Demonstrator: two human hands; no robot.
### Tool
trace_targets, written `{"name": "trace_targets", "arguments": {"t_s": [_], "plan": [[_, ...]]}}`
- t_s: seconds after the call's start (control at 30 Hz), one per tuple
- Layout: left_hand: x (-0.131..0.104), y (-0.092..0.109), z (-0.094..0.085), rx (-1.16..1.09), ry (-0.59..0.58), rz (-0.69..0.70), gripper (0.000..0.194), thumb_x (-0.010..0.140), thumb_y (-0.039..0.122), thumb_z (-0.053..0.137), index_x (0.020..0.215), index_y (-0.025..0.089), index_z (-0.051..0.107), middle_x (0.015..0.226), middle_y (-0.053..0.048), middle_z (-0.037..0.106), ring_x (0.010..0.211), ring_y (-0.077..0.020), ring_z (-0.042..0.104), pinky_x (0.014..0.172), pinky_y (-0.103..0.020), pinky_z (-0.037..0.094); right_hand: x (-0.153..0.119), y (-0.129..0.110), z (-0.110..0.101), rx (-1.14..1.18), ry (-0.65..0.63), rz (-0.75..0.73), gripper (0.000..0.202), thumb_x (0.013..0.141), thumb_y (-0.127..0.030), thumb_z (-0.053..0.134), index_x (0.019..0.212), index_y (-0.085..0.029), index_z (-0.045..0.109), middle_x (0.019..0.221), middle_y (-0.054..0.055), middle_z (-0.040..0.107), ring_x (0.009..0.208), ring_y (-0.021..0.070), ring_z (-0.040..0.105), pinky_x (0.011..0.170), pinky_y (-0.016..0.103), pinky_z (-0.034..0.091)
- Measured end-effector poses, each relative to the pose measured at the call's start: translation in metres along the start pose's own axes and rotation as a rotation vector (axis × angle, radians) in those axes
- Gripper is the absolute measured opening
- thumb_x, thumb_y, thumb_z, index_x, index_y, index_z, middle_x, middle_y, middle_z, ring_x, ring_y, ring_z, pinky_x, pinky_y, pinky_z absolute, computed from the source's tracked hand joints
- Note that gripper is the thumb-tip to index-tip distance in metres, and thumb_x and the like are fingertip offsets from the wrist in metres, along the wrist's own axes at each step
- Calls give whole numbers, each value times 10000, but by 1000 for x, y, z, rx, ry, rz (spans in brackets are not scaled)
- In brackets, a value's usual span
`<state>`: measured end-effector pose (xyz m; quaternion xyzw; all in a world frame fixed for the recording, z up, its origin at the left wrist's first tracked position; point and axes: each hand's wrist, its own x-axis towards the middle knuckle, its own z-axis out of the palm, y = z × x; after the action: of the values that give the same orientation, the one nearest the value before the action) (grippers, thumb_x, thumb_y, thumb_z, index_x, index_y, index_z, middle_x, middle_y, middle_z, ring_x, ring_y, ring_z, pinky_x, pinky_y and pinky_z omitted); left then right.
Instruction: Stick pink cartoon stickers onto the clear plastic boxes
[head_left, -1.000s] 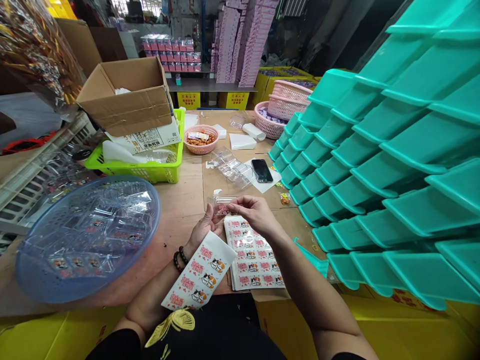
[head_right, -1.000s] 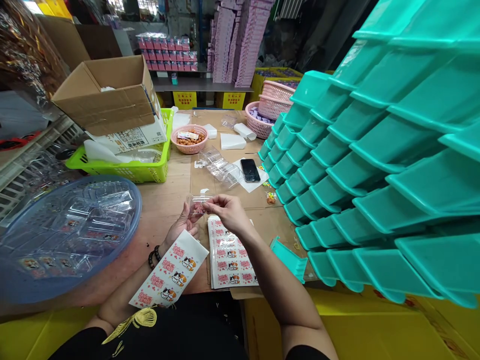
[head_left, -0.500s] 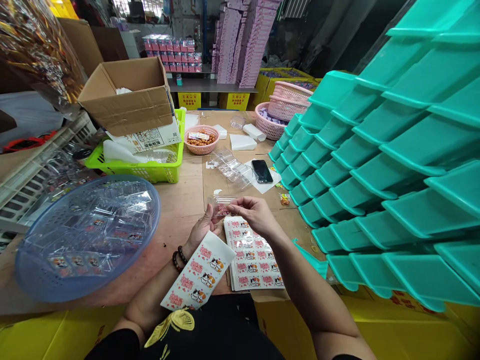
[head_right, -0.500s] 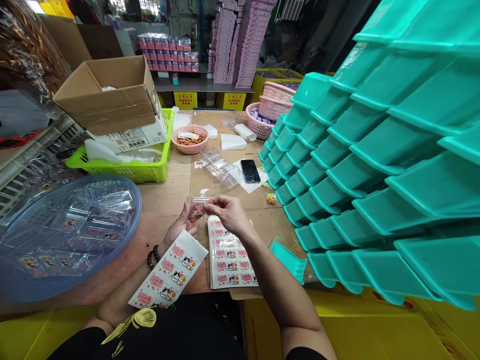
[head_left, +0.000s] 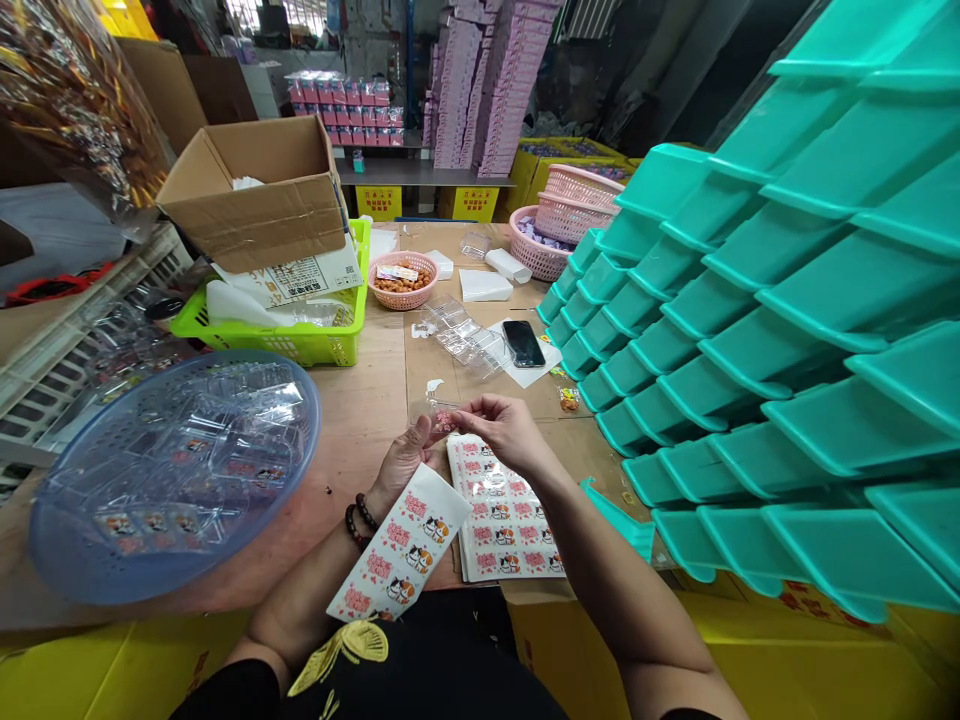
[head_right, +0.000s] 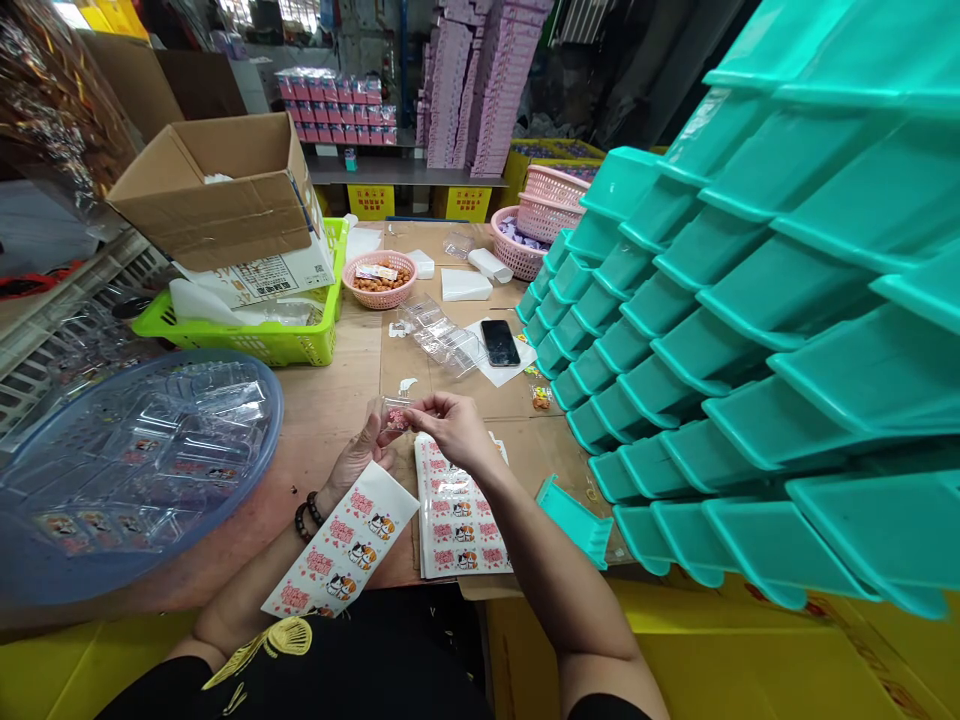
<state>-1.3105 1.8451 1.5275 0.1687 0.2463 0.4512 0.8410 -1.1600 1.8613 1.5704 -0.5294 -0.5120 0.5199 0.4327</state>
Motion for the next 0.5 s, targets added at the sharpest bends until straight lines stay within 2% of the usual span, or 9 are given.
{"name": "trace_targets", "arguments": {"t_s": [0.07, 0.17, 0.33, 0.43, 0.5], "plan": [[1, -2, -2, 19, -13, 15, 438, 707, 454, 823, 1006, 152, 718, 737, -26, 718, 318, -21, 359, 313, -186, 253, 2, 3, 1, -9, 4, -5, 493, 579, -610, 812, 688, -153, 663, 685, 26, 673, 616, 119, 567, 563, 250, 441], [4, -4, -4, 24, 26, 59, 388, 669, 373, 858, 958, 163, 708, 770, -8, 727, 305, 6, 325, 297, -169, 206, 4, 8, 5, -35, 10, -18, 500, 602, -625, 791, 707, -154, 661, 683, 25, 672, 602, 116, 556, 557, 253, 436], [9, -10, -5, 36, 197, 128, 364, 673, 361, 850, 924, 152, 690, 841, -25, 743, 312, 6, 342, 302, -183, 203, -3, 11, 6, -236, 26, -79, 467, 715, -630, 714, 784, -168, 699, 782, 70, 715, 693, 171, 624, 596, 285, 469], [9, -9, -8, 63, 275, 195, 395, 666, 405, 852, 916, 149, 684, 836, -18, 739, 330, 9, 340, 315, -182, 206, -12, 8, -4, -546, 150, -34, 452, 760, -587, 704, 984, -195, 707, 813, 83, 725, 774, 239, 662, 673, 353, 501], [8, -5, -11, 80, 272, 206, 415, 698, 463, 819, 949, 159, 689, 761, 1, 715, 336, 3, 343, 325, -177, 209, -14, 7, -12, -689, 258, 37, 667, 705, -584, 757, 1225, -188, 619, 938, 122, 729, 884, 302, 672, 761, 433, 519]]}}
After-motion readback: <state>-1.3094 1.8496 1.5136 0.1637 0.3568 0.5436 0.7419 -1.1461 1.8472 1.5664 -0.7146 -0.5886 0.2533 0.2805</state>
